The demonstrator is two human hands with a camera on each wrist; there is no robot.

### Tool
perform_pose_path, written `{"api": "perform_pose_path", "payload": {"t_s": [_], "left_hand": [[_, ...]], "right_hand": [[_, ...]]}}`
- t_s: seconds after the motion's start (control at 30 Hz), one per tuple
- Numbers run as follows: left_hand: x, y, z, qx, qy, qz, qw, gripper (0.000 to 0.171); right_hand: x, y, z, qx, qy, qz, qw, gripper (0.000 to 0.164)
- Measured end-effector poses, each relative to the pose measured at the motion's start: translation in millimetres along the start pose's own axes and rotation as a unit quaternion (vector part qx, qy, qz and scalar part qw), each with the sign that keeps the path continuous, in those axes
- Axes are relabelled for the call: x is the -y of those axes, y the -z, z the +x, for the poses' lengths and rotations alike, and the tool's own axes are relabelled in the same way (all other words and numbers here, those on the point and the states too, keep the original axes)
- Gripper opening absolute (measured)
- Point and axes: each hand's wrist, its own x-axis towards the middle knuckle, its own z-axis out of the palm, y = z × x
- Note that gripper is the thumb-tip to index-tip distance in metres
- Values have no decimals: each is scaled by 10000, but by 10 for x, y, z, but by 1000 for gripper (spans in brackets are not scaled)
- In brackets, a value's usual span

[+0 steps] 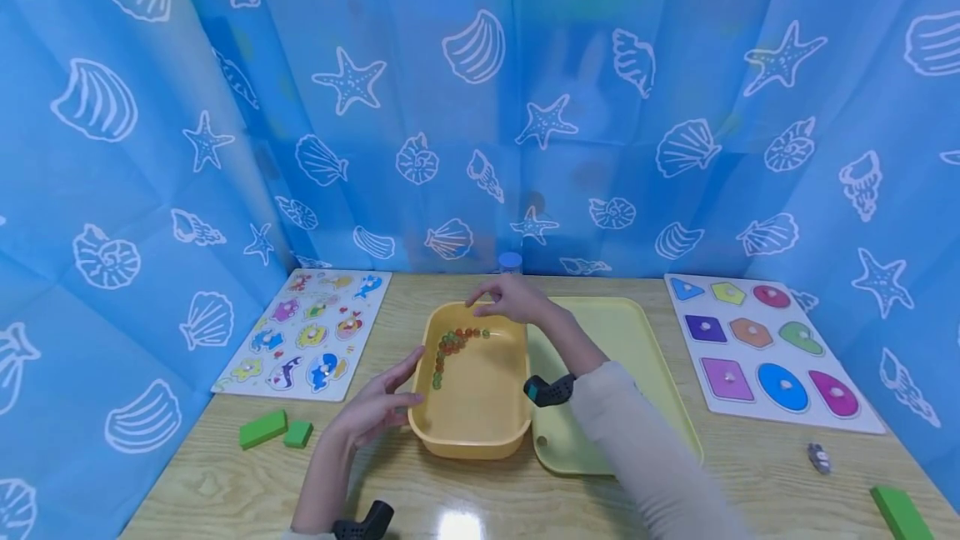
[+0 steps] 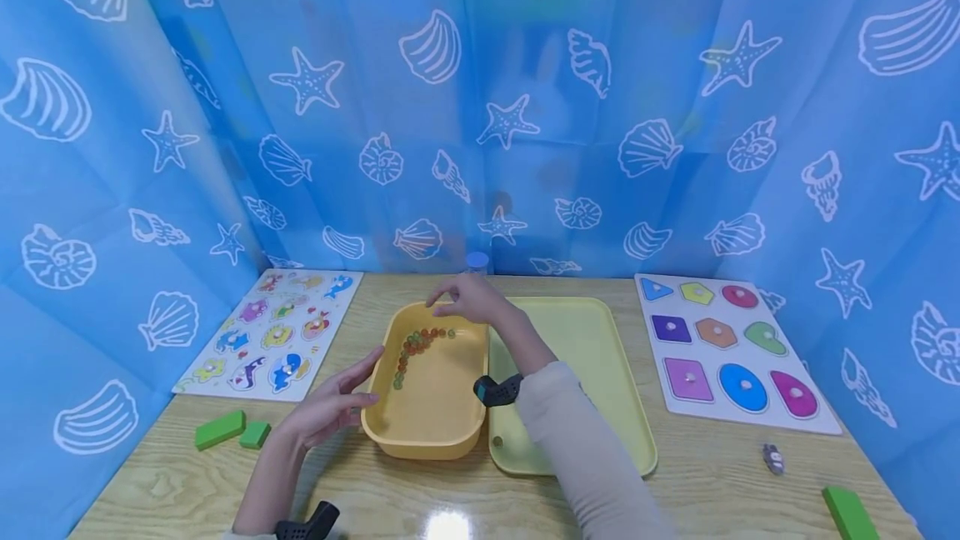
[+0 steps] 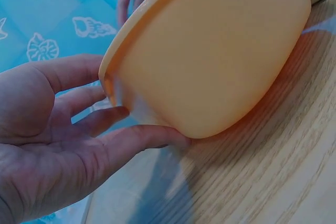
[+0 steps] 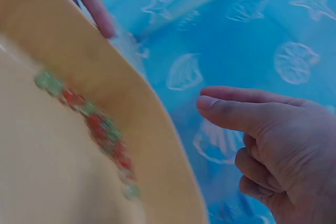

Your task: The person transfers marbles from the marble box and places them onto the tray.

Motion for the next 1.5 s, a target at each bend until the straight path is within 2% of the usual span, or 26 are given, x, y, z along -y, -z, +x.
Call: {"api": "perform_pose_path", "payload": {"t_s": [0.13, 0.3, 0.53, 0.73, 0.83, 0.97, 1.13, 1.27, 1.37, 1.5], "left_hand": [[4, 11, -6, 40, -25, 24, 10000, 73], [12, 13, -16, 91, -108, 21, 9999, 75], [17, 15, -23, 185, -182, 60, 9996, 74], [20, 9, -9, 147, -146, 14, 9998, 73], [27, 15, -4, 149, -149, 9, 9998, 73], [39, 25, -4, 150, -188, 15, 9997, 73], [36, 19, 3, 94, -172, 88, 9998, 72], [35, 13, 15, 49, -155, 123, 9998, 72], [42, 10, 16, 32, -133, 148, 9998, 72], [50, 4, 9, -4, -87, 159, 9998, 72]], "right_hand": [[92, -238, 181, 547, 148, -15, 9984, 17], [76, -526, 283, 1064, 176, -326, 9936, 15], [3, -765, 316, 1047, 166, -827, 9909, 14], [16, -847, 295, 1067, -137, -604, 9924, 15], [33, -853, 280, 1052, -150, -526, 9929, 13], [67, -710, 241, 795, 26, -156, 9967, 10], [-34, -271, 53, 37, 160, 85, 9998, 15], [-335, 44, -258, -629, -80, -156, 9979, 16], [-654, 165, -552, -1034, -399, -353, 9932, 15], [-1050, 199, -952, -1144, -934, -675, 9867, 15]]}}
